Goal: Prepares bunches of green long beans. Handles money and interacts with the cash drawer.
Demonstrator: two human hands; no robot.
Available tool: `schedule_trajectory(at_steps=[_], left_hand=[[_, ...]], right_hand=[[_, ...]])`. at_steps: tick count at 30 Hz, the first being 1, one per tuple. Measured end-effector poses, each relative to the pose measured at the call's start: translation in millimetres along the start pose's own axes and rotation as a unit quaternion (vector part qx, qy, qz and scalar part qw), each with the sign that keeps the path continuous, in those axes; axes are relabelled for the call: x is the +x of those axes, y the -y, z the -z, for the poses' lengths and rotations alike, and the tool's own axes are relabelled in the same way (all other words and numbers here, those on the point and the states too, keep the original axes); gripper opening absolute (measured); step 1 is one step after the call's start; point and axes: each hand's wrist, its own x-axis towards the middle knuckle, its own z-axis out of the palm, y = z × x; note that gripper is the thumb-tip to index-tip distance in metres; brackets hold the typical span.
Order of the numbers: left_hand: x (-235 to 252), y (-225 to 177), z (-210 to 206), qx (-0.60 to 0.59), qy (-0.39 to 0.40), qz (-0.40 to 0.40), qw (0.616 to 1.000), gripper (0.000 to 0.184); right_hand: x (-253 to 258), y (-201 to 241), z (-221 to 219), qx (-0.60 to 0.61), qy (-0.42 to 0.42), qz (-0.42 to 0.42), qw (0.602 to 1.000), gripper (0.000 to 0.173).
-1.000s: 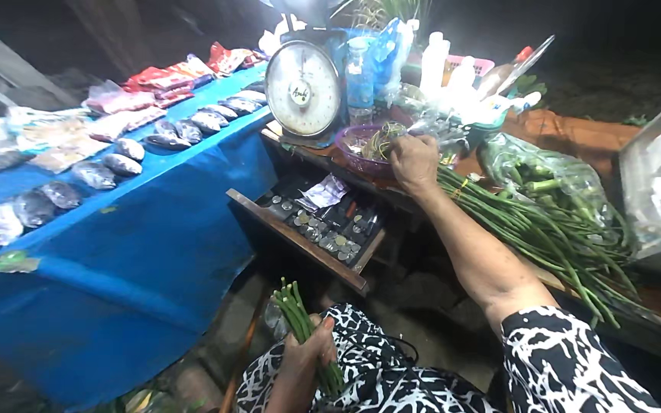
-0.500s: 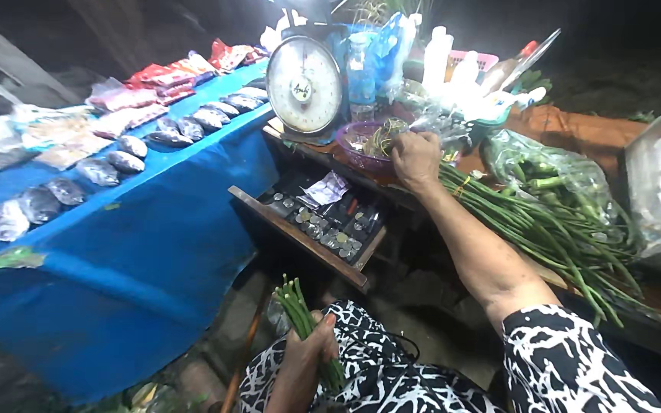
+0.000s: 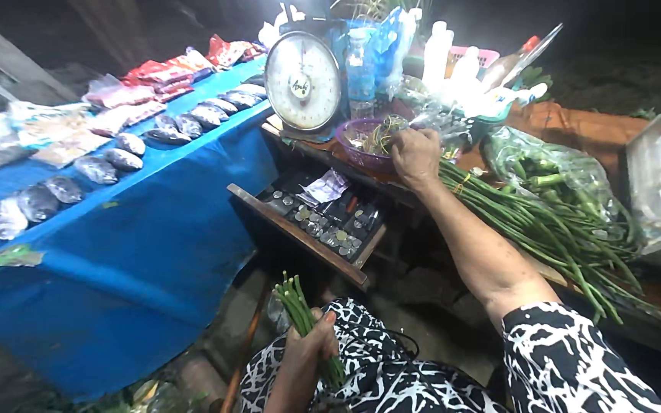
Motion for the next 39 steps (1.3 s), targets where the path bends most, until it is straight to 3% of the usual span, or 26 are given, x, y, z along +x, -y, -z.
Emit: schedule_trajectory(at_steps=[18,39], left_hand=[[1,-1,6,-0.012,0.022,-0.009,1.000,0.027],[-1,-5,-5,0.030,-0.024,0.022,0.999,0.022]], right_hand=[[0,1,-1,-0.003,0.004,-0.007,1.000,0.022],[-1,0,-1,0.007,-0.011,-0.006,1.000,0.019]])
